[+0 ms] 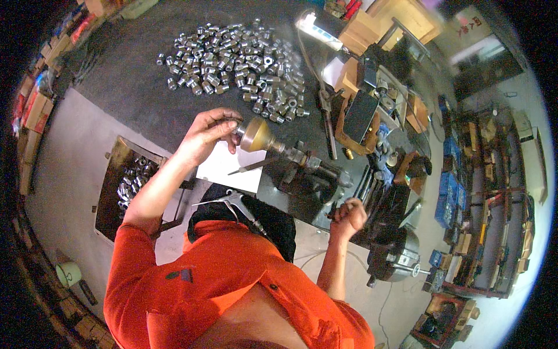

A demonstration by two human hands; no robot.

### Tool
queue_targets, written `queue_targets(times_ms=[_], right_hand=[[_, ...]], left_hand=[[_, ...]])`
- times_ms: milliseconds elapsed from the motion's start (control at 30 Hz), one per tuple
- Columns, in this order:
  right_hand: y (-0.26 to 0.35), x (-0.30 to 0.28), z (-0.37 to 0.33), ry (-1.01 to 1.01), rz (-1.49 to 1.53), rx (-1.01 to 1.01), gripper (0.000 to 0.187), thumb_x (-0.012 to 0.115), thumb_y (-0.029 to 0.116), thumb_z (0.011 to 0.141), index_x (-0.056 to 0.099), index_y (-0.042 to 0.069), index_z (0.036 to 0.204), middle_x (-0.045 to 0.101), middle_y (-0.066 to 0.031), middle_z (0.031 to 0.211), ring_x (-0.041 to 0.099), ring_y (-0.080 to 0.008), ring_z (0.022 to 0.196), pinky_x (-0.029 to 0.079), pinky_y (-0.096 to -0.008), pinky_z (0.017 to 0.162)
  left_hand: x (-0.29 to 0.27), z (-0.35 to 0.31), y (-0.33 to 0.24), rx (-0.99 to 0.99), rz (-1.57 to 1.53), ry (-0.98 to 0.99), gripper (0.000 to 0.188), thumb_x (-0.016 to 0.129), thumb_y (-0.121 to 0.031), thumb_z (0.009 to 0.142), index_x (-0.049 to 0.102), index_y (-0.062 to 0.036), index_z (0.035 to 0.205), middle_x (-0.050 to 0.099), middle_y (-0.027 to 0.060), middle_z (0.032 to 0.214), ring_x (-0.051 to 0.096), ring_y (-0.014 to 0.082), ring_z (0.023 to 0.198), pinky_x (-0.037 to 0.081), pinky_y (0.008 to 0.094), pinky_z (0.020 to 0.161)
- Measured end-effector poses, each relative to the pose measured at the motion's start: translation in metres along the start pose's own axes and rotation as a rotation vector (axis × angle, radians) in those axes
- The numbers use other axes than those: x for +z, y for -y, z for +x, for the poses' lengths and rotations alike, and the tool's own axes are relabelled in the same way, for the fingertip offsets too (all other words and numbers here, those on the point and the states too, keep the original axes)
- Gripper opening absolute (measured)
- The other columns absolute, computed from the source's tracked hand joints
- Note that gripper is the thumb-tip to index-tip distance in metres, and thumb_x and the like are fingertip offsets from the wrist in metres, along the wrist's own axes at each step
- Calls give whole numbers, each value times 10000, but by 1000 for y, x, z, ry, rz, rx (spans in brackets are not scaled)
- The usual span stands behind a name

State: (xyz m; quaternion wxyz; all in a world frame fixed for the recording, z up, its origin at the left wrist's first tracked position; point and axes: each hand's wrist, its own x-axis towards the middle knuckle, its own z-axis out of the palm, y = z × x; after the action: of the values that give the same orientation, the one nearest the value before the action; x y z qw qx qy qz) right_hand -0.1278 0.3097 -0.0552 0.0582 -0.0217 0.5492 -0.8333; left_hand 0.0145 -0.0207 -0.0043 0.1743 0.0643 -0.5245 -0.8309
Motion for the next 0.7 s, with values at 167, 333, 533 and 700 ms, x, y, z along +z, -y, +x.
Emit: queue_targets(times_ms=[167, 333, 533, 700], right_hand=[[-48, -14, 103, 38, -498, -341, 207, 497, 208, 760, 596, 26, 761, 555, -23, 654, 508, -134, 601, 401, -269, 582], [32, 52, 85, 127, -142, -371, 192, 462, 146, 801, 528, -26, 747, 382, 9, 528, 314, -55, 415, 231, -177, 352], [50, 28, 2, 168, -3, -314, 203, 434, 179, 756, 485, -17, 741, 351, 4, 536, 284, -46, 423, 201, -172, 360], [-4, -2, -2, 29, -48, -106, 150, 441, 114, 733, 514, -15, 707, 397, -8, 539, 307, -58, 383, 221, -183, 325]], left_hand=[[5, -1, -9, 38, 108, 8, 231, 582, -110, 783, 522, 29, 958, 569, 79, 712, 560, 128, 598, 472, 240, 524], [7, -14, -11, 291, 878, -193, 227, 602, -62, 684, 545, -6, 896, 580, 65, 794, 584, 176, 691, 461, 269, 577], [8, -43, 7, 366, 1332, -301, 201, 614, -80, 607, 576, -30, 798, 571, 102, 783, 584, 289, 686, 468, 348, 609], [4, -47, 15, 393, 1329, -310, 198, 618, -79, 602, 577, -29, 789, 566, 98, 766, 585, 279, 664, 469, 337, 586]])
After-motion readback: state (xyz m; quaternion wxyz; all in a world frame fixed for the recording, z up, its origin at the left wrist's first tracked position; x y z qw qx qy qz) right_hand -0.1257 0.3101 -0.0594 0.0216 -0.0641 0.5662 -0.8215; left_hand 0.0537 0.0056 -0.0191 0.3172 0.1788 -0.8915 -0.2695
